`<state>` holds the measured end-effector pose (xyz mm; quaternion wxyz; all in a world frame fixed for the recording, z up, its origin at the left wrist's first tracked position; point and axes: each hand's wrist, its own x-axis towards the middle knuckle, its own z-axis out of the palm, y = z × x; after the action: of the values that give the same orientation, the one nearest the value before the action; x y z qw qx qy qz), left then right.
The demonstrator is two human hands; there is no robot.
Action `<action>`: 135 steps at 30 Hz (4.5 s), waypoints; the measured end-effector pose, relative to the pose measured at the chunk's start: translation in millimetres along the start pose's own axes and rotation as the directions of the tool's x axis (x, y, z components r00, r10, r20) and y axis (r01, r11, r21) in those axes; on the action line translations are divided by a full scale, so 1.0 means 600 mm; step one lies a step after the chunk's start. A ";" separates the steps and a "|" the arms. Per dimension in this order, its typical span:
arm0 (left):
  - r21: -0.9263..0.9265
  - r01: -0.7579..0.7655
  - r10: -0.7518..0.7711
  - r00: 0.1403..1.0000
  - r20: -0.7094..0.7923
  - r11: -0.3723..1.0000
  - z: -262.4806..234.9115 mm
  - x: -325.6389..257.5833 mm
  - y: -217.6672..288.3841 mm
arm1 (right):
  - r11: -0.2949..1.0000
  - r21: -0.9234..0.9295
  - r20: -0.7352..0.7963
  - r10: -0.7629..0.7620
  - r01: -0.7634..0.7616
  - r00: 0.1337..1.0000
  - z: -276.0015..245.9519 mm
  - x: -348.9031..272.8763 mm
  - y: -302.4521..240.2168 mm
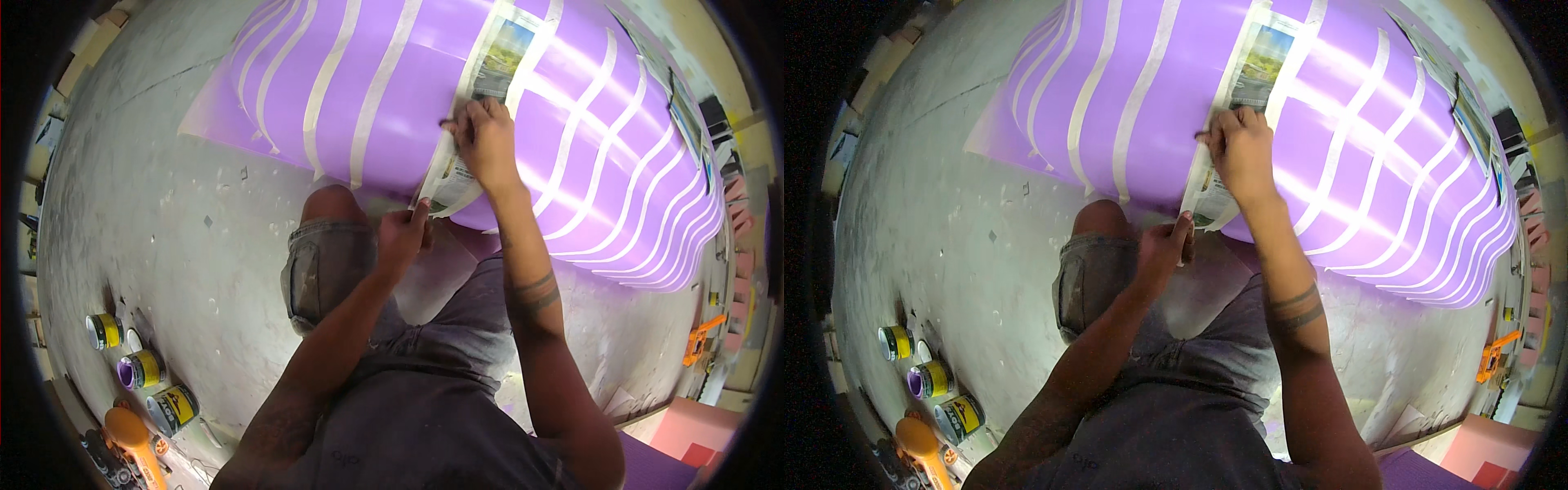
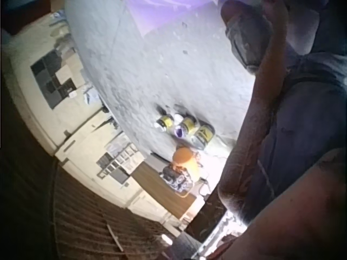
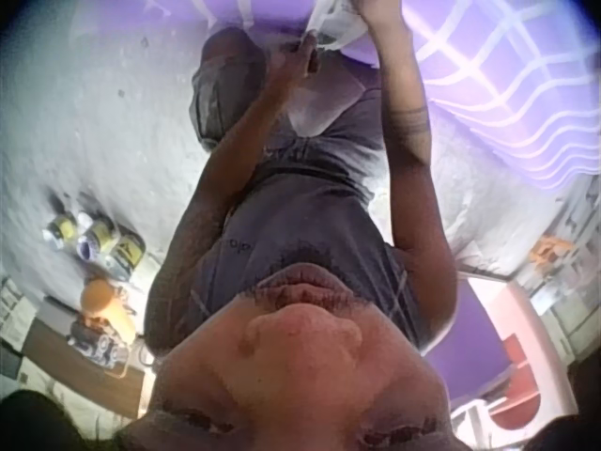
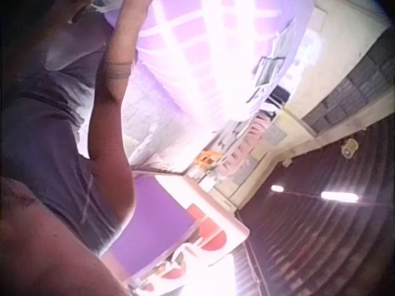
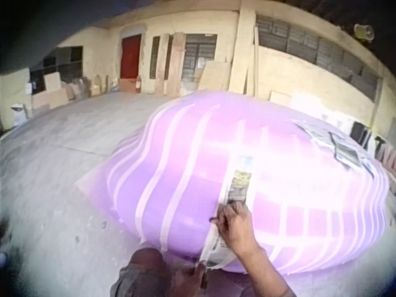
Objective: Taping newspaper and color swatches onto a large purple curved furniture piece.
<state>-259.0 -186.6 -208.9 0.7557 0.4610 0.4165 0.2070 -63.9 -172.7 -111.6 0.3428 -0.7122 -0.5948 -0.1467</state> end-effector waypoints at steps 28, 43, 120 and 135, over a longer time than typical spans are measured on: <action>-0.006 0.021 -0.021 0.999 0.034 1.000 -0.011 0.004 -0.007 | 0.984 0.010 -0.332 0.169 -0.175 0.928 0.030 0.125 0.044; -0.096 -0.078 0.080 0.997 0.020 0.992 -0.006 0.012 -0.031 | 0.999 -0.050 -0.241 -0.010 -0.002 0.970 0.017 -0.005 -0.004; 0.292 0.197 -0.036 0.877 -0.478 0.936 -0.020 0.173 -0.215 | 0.989 -0.077 0.155 0.139 -0.128 0.978 0.166 -0.276 -0.018; 0.267 0.328 -0.209 0.896 -0.393 0.906 -0.001 0.187 -0.283 | 0.987 -0.089 0.262 0.154 -0.135 0.953 0.206 -0.315 0.025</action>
<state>-207.6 -191.3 -406.0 0.6027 0.4716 0.6347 0.1072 -121.1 -232.5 -322.3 0.2437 -0.7786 -0.5766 -0.0442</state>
